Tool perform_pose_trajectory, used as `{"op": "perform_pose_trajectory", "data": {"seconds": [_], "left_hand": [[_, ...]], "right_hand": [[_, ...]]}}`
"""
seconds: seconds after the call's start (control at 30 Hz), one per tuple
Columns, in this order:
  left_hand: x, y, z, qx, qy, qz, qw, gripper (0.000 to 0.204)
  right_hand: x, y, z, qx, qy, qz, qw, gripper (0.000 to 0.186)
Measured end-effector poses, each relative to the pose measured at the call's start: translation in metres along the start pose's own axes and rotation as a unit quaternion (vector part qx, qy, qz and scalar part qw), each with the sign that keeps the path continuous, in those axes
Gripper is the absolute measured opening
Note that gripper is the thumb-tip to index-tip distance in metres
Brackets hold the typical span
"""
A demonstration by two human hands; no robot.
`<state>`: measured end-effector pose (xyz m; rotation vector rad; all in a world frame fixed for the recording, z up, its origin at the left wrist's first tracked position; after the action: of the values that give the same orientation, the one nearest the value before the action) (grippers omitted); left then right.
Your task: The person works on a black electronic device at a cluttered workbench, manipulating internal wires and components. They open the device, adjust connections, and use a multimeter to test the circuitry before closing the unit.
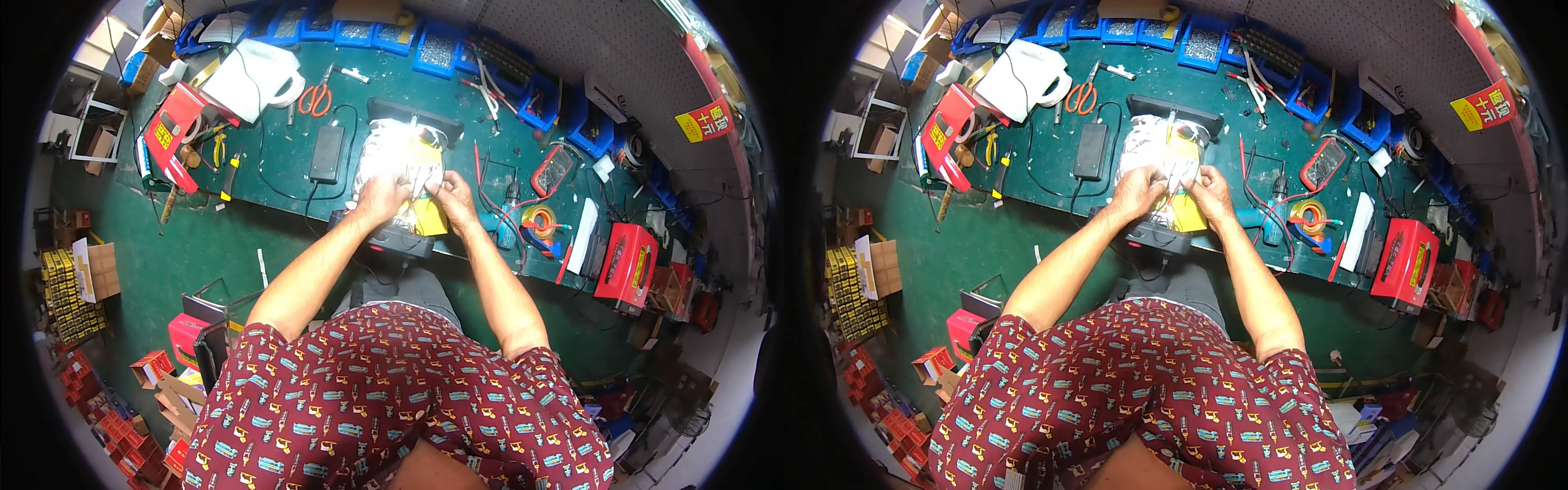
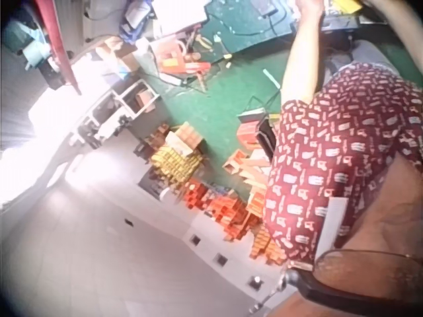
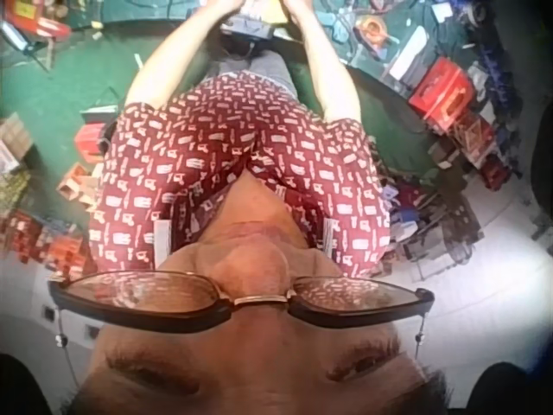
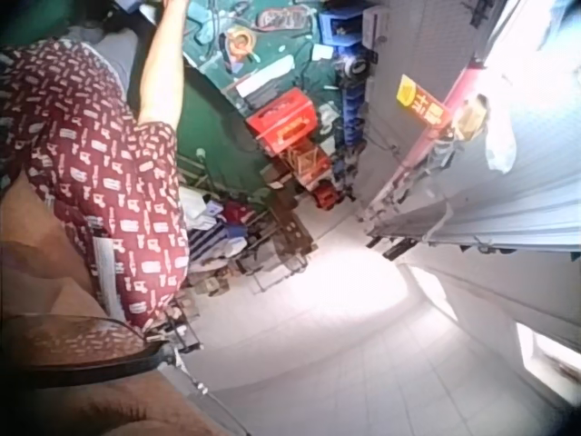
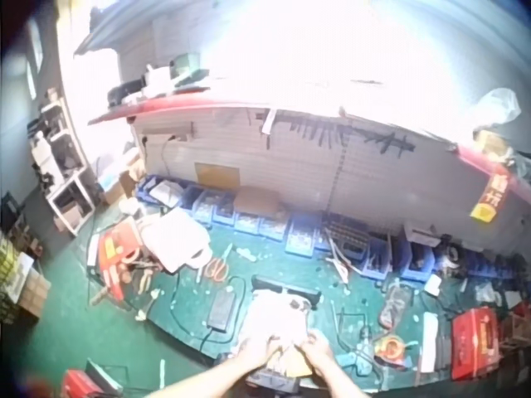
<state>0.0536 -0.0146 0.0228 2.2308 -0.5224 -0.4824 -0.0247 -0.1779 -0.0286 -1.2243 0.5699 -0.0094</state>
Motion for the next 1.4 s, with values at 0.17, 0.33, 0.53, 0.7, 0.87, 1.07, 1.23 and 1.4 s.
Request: {"op": "perform_pose_trajectory", "data": {"seconds": [0.17, 0.33, 0.53, 0.7, 0.87, 1.07, 1.23, 1.4], "left_hand": [[0.012, 0.0, -0.001, 0.024, -0.042, 0.018, 0.999, 0.027], [0.012, 0.001, -0.003, 0.038, -0.055, 0.029, 0.997, 0.027], [0.01, 0.004, -0.004, -0.016, -0.054, 0.025, 0.998, 0.027], [0.011, -0.006, 0.006, -0.05, -0.062, 0.037, 0.996, 0.024], [0.015, -0.003, 0.006, -0.009, -0.081, 0.073, 0.994, 0.022], [0.023, -0.006, 0.003, -0.031, -0.129, 0.059, 0.989, 0.018], [0.016, -0.009, 0.007, -0.04, -0.082, 0.101, 0.991, 0.019], [0.01, -0.007, 0.003, -0.051, -0.076, 0.106, 0.99, 0.021]], "right_hand": [[0.007, -0.003, 0.008, 0.024, -0.058, 0.017, 0.998, 0.031], [0.009, -0.005, 0.009, 0.031, -0.083, 0.026, 0.996, 0.03], [0.014, 0.01, 0.004, 0.066, -0.064, 0.023, 0.995, 0.029], [0.01, 0.013, 0.006, 0.125, -0.061, 0.039, 0.99, 0.029], [0.008, 0.007, 0.006, 0.107, -0.073, 0.04, 0.991, 0.027], [0.011, -0.007, 0.007, 0.033, -0.087, 0.031, 0.995, 0.026], [0.012, 0.005, 0.005, 0.058, -0.062, 0.005, 0.996, 0.025], [0.012, 0.017, 0.004, 0.095, -0.041, 0.009, 0.995, 0.027]]}}
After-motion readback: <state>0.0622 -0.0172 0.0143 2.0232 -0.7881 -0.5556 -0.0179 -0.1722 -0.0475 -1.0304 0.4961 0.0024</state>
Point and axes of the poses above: each hand's wrist, its own x-axis towards the middle knuckle, its own z-axis out of the palm, y = z × x, the point moved 6 cm from there along x, towards the middle knuckle, and after that the axes turned 4 degrees about y, right-handed, at the moved point
